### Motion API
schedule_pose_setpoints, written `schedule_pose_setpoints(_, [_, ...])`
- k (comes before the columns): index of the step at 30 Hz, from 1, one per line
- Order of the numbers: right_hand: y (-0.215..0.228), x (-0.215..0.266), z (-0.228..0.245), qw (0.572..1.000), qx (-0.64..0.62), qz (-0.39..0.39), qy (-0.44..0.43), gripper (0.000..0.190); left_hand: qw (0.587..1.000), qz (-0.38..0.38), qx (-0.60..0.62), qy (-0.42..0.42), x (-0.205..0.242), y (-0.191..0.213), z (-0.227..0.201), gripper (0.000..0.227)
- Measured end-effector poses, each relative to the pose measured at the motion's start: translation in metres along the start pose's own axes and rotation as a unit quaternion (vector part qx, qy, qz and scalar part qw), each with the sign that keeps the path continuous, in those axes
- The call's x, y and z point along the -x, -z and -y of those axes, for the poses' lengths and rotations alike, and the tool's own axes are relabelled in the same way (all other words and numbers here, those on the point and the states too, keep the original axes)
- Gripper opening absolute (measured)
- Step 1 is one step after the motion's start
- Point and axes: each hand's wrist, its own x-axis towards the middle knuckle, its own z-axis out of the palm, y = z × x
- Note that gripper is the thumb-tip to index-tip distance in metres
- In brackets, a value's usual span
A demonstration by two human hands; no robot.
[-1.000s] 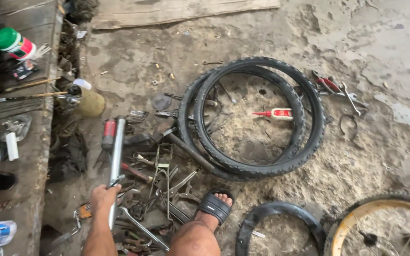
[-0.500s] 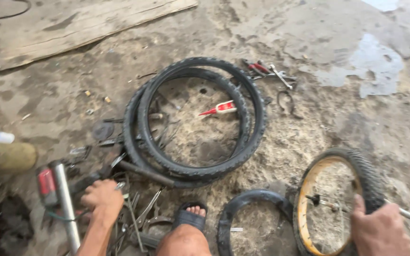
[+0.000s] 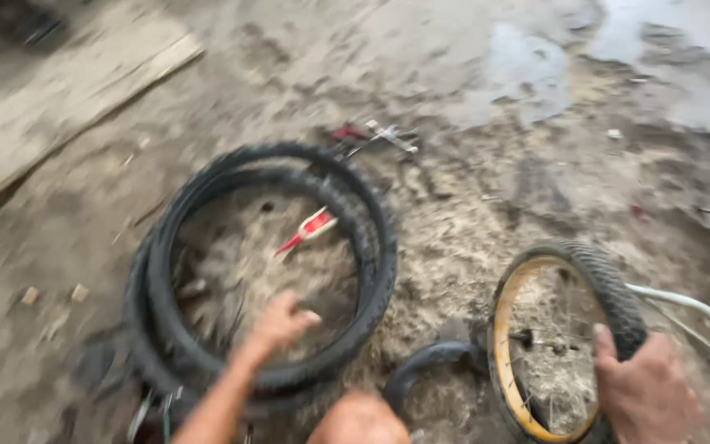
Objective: The person works on a small bicycle wheel on the ground: they pull the tire off the rim, handle the inner tube, then attach an air pump hose to the valve and inflate the tire. At the end they stand up and walk toward the shop entrance.
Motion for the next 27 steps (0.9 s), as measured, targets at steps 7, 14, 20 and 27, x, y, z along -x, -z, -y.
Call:
schedule_pose_setpoints(7, [0.03, 0.072, 0.044, 0.998, -0.039, -0.014, -0.048, 0.064, 0.974, 0.159, -0.098, 0.127, -0.029, -0.129, -0.046, 0.099])
schedule_pose_setpoints(14, [0.029, 0.085, 0.049, 0.995, -0.066, -0.049, -0.048, 0.059, 0.954, 0.175, -0.093, 0.224, -0.045, -0.112, -0.05, 0.07])
schedule_pose_setpoints(20, [0.036, 0.077, 0.039, 0.994, -0.1, -0.023, -0.045, 0.057, 0.987, 0.096, 0.121, 0.056, -0.039, 0.012, -0.104, 0.053])
schedule_pose_setpoints(27, [0.022, 0.082, 0.031, 0.991, -0.129, -0.005, -0.022, 0.059, 0.994, -0.052, -0.093, 0.036, -0.058, 0.196, -0.207, 0.06])
